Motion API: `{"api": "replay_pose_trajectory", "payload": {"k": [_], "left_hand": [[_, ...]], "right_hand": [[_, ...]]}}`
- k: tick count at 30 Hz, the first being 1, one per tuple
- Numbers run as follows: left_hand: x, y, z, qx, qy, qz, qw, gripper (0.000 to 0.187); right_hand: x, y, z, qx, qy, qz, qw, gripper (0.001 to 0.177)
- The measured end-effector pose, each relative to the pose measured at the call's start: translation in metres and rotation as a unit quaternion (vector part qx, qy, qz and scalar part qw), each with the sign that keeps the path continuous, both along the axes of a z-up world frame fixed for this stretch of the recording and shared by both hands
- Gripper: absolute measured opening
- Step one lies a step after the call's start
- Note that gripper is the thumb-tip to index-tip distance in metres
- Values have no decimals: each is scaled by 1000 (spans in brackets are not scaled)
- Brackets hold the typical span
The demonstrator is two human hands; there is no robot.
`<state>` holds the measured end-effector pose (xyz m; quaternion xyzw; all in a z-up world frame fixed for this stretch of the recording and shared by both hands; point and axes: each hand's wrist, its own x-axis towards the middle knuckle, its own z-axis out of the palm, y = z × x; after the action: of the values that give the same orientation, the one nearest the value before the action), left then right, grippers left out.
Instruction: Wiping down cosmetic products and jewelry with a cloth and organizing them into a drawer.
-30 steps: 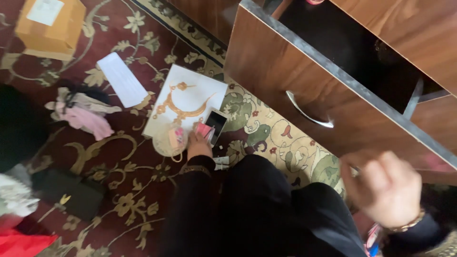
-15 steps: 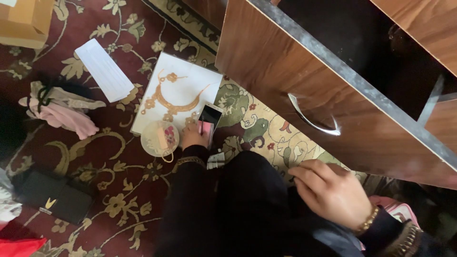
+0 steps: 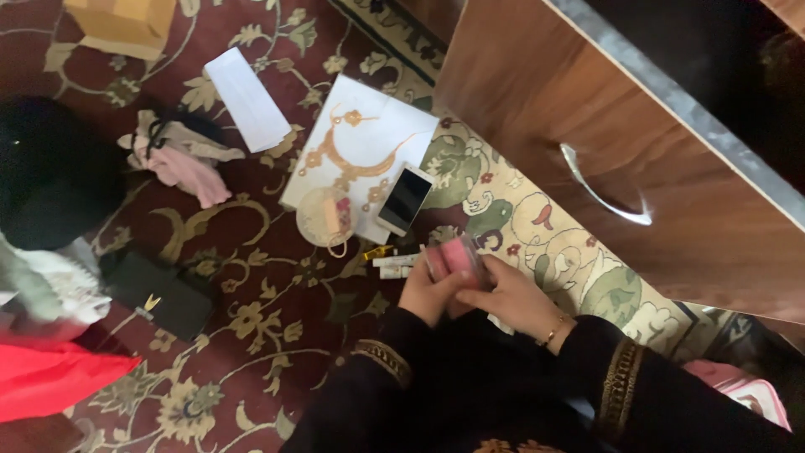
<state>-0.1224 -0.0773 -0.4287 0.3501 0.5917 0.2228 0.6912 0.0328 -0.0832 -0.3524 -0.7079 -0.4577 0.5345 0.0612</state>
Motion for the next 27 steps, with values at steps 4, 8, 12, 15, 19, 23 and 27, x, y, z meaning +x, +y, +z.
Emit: {"api": "replay_pose_trajectory", "payload": {"k": [4,8,12,15,19,23,27], "left_hand": [[6,-10,16,0,0,-13,1000,71],[-4,-14,1,88,-68,-35,993,64],[-34,13,-42,1,-232,143,962,53],[-71,50,-170,207,350,-124,905,35],[-74,53,-253,284,509,-258,770,31],[-71,54,-296,246,547,-292,745,31],[-69,49,-281,241,548,-192,778,25]], "right_hand": [[2,-10,-5,16,41,-56,997,47],[11,-22,-21,38,92,-112,989,45],[25,-24,-21,75,136,-116,981,31],[41,-30,-34,85,130,-112,982,28],[67,-39,-41,117,108,-99,982,25],[77,-43,-30,117,101,-104,983,24],[75,-42,-1,103,77,-79,989,24]]}}
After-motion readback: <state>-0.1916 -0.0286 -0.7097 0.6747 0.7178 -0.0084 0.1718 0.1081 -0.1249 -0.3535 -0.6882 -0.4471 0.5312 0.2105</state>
